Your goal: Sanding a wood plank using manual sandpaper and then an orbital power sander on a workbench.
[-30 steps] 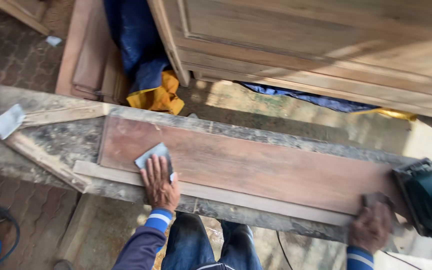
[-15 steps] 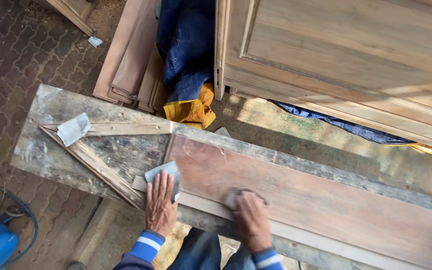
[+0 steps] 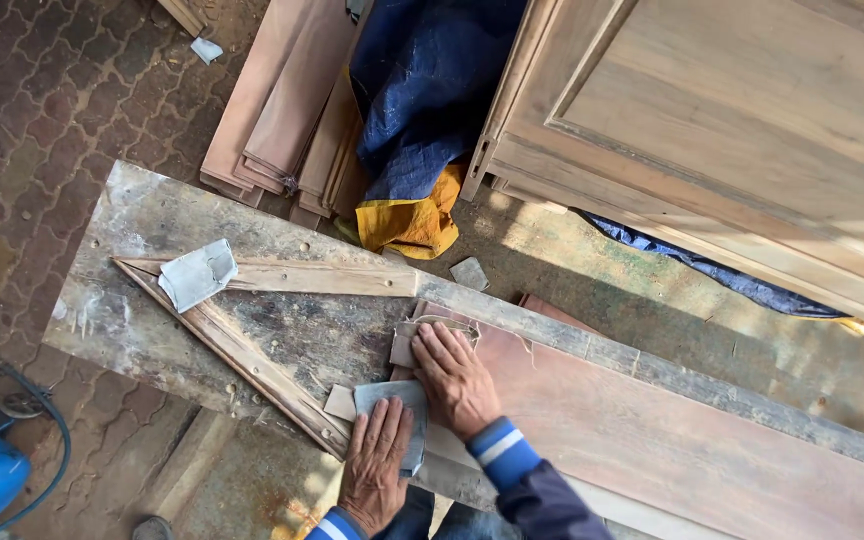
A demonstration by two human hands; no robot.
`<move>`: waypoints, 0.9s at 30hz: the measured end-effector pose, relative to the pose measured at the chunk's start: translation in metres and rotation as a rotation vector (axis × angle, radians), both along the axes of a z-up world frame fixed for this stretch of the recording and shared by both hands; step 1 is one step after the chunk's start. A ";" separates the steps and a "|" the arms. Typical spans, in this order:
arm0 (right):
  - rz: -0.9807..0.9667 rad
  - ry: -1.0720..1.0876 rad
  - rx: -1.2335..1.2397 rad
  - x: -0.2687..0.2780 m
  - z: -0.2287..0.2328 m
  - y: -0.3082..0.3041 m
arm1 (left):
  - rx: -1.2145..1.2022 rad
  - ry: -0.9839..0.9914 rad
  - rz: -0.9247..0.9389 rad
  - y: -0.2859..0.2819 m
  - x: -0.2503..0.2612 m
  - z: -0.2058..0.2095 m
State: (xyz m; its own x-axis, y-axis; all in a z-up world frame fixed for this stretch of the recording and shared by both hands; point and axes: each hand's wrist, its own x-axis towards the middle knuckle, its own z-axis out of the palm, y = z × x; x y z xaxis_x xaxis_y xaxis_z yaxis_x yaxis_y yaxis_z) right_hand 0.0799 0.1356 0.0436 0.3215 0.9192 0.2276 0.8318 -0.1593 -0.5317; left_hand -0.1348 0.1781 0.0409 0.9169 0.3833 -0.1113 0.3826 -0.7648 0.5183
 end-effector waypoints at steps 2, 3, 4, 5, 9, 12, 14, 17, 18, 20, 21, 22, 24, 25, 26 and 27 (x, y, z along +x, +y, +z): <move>0.106 -0.085 -0.055 0.027 0.001 -0.020 | 0.015 -0.047 0.061 -0.008 0.010 -0.003; 0.210 -0.166 -0.106 0.039 0.001 -0.032 | 0.032 -0.088 0.118 -0.014 0.014 -0.004; 0.229 -0.168 -0.117 0.049 0.003 -0.056 | 0.021 -0.089 0.137 -0.022 0.015 -0.012; 0.245 -0.133 -0.119 0.059 0.007 -0.081 | 0.077 -0.078 0.183 -0.030 0.016 -0.020; 0.387 -0.081 -0.166 0.100 0.014 -0.123 | 0.156 0.018 0.267 -0.040 0.024 -0.044; 0.483 -0.129 -0.149 0.099 0.012 -0.065 | 0.147 0.059 0.261 -0.044 0.022 -0.047; 0.573 -0.117 -0.158 0.091 0.022 -0.004 | 0.128 0.059 0.304 -0.042 0.025 -0.044; 0.683 -0.102 -0.101 0.088 0.014 0.042 | 0.092 0.052 0.379 -0.035 0.033 -0.029; 0.701 -0.086 -0.055 0.089 0.007 0.045 | 0.054 0.049 0.407 -0.038 0.035 -0.023; 0.751 -0.090 -0.054 0.103 0.013 0.016 | 0.069 0.035 0.516 -0.058 0.054 -0.005; 0.763 -0.090 -0.050 0.110 0.017 0.002 | 0.090 0.025 0.586 -0.067 0.062 0.005; 0.792 -0.095 -0.049 0.126 0.015 -0.038 | 0.089 0.021 0.617 -0.090 0.072 0.003; 0.813 -0.203 -0.155 0.163 0.015 -0.105 | 0.119 -0.012 0.750 -0.125 0.093 0.003; 0.843 -0.213 -0.146 0.179 -0.025 -0.151 | 0.125 -0.018 0.782 -0.137 0.101 0.000; 0.792 -0.255 -0.122 0.205 -0.055 -0.206 | 0.127 -0.043 0.804 -0.149 0.106 -0.003; 0.740 -0.296 -0.097 0.242 -0.075 -0.261 | 0.130 -0.069 0.825 -0.160 0.112 -0.007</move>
